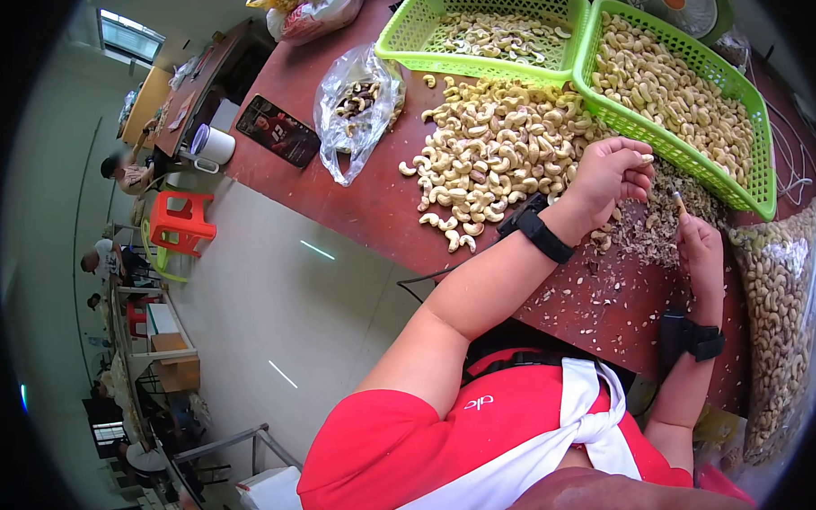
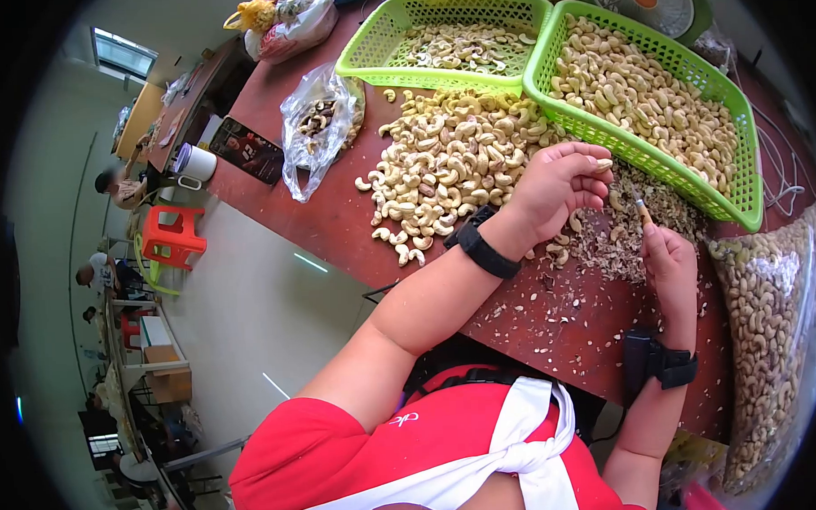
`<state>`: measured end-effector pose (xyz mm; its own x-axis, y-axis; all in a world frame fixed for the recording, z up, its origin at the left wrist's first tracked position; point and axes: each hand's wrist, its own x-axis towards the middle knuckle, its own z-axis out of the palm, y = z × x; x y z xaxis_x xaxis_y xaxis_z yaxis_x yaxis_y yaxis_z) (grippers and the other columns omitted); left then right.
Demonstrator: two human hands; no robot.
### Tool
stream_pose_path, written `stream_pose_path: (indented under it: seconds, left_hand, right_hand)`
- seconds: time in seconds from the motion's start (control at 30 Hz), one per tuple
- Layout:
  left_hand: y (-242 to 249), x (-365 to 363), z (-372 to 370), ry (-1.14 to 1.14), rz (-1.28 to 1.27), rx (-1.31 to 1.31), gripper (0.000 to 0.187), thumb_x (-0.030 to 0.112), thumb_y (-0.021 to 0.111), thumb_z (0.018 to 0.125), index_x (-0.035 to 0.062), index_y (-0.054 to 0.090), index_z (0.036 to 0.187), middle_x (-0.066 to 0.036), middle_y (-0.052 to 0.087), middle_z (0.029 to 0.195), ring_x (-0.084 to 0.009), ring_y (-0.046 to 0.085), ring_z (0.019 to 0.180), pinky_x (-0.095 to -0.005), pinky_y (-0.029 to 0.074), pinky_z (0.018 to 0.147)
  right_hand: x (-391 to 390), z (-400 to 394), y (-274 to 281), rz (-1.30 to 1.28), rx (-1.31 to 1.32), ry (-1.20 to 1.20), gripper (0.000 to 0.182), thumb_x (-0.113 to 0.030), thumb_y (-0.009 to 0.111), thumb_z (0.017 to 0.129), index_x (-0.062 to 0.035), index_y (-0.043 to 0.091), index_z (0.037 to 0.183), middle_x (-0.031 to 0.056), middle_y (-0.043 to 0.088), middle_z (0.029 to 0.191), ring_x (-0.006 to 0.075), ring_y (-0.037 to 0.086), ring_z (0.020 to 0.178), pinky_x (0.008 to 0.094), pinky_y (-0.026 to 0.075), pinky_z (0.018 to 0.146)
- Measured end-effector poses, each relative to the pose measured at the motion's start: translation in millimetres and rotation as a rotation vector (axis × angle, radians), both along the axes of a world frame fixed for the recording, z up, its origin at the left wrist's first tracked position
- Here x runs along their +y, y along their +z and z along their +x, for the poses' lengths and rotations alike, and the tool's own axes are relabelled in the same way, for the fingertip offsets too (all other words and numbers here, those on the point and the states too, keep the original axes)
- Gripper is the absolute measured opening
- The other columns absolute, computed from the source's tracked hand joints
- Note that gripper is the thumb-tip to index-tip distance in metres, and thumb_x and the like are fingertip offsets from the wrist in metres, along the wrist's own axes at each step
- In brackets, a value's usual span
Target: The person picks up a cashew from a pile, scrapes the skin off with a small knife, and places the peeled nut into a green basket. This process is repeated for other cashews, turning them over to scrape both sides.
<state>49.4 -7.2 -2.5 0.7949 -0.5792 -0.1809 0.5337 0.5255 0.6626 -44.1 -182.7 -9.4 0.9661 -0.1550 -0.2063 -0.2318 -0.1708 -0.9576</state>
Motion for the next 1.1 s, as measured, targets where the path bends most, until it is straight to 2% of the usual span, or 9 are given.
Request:
stream_pose_path:
  seconds: [0.17,0.33,0.43,0.6,0.7,0.87,0.93,1.0,1.1]
  left_hand:
    - [2,0,-1,0.066,-0.025,-0.002,0.025,0.0,0.055,0.073,0.0016,0.047,0.096,-0.01,0.056,0.082,-0.0157,0.056,0.066,-0.0256,0.048,0.057]
    - [1,-2,-1,0.109,0.012,-0.065,0.034,-0.005,0.059,0.067,0.0019,0.046,0.099,-0.009,0.056,0.086,-0.0169,0.056,0.075,-0.0271,0.049,0.063]
    - [0,-3,-2,0.125,0.025,-0.111,0.035,-0.007,0.059,0.066,0.001,0.047,0.098,-0.007,0.055,0.084,-0.0154,0.056,0.074,-0.0274,0.049,0.065]
    - [1,-8,-7,0.186,0.116,-0.282,0.035,-0.007,0.059,0.067,-0.0001,0.046,0.099,-0.008,0.055,0.087,-0.0144,0.055,0.076,-0.0267,0.048,0.065]
    - [4,-10,-11,0.299,0.195,-0.485,0.033,-0.005,0.058,0.069,-0.0011,0.046,0.099,-0.011,0.056,0.091,-0.014,0.056,0.078,-0.0262,0.048,0.066]
    - [15,-8,-15,0.263,0.152,-0.546,0.025,-0.002,0.056,0.073,-0.0001,0.048,0.097,-0.01,0.057,0.09,-0.0127,0.055,0.077,-0.0244,0.048,0.066]
    - [16,-5,-13,0.105,-0.02,-0.36,0.024,0.001,0.053,0.076,0.0,0.048,0.1,-0.011,0.057,0.089,-0.0132,0.056,0.075,-0.0246,0.048,0.064]
    - [13,-5,-11,0.066,-0.048,-0.338,0.023,0.005,0.048,0.08,0.0,0.048,0.102,-0.011,0.057,0.088,-0.0147,0.055,0.073,-0.0259,0.047,0.062]
    - [13,-3,-10,-0.031,-0.21,-0.138,0.023,0.009,0.042,0.082,-0.0003,0.047,0.103,-0.011,0.055,0.083,-0.0169,0.053,0.069,-0.0291,0.044,0.061]
  right_hand:
    - [1,1,0,0.02,0.025,-0.007,0.032,-0.03,0.046,0.084,-0.0098,0.044,0.06,-0.0083,0.032,0.046,0.0005,0.027,0.038,0.0174,0.018,0.034]
    - [4,-1,8,-0.049,0.043,-0.019,0.034,-0.029,0.048,0.083,-0.0071,0.047,0.057,-0.0068,0.037,0.047,0.0025,0.032,0.042,0.0199,0.025,0.038]
    - [2,-1,6,-0.087,0.005,-0.016,0.036,-0.03,0.049,0.081,-0.0043,0.047,0.056,-0.0049,0.039,0.048,0.0035,0.033,0.044,0.0221,0.027,0.04]
    - [0,-2,6,-0.083,-0.006,-0.02,0.038,-0.03,0.05,0.081,-0.0027,0.046,0.054,-0.0046,0.037,0.048,0.0036,0.031,0.045,0.0223,0.026,0.04]
    - [1,-2,8,-0.146,-0.046,-0.005,0.038,-0.029,0.05,0.081,-0.002,0.046,0.055,-0.0041,0.036,0.048,0.0043,0.03,0.045,0.0235,0.027,0.04]
    - [1,-3,11,-0.157,-0.053,-0.008,0.038,-0.029,0.05,0.081,-0.0016,0.045,0.054,-0.0034,0.035,0.047,0.0051,0.03,0.044,0.0243,0.027,0.04]
    - [1,-3,12,-0.149,-0.042,-0.01,0.038,-0.029,0.05,0.08,-0.0016,0.045,0.054,-0.0032,0.035,0.046,0.0053,0.029,0.044,0.0246,0.026,0.04]
    - [0,-4,12,-0.172,-0.058,0.012,0.038,-0.029,0.05,0.08,-0.0017,0.045,0.054,-0.0033,0.034,0.046,0.0055,0.029,0.044,0.0253,0.026,0.039]
    - [0,-5,13,-0.16,-0.073,0.019,0.039,-0.029,0.05,0.08,-0.0017,0.044,0.053,-0.0032,0.033,0.046,0.0056,0.028,0.044,0.0259,0.025,0.039]
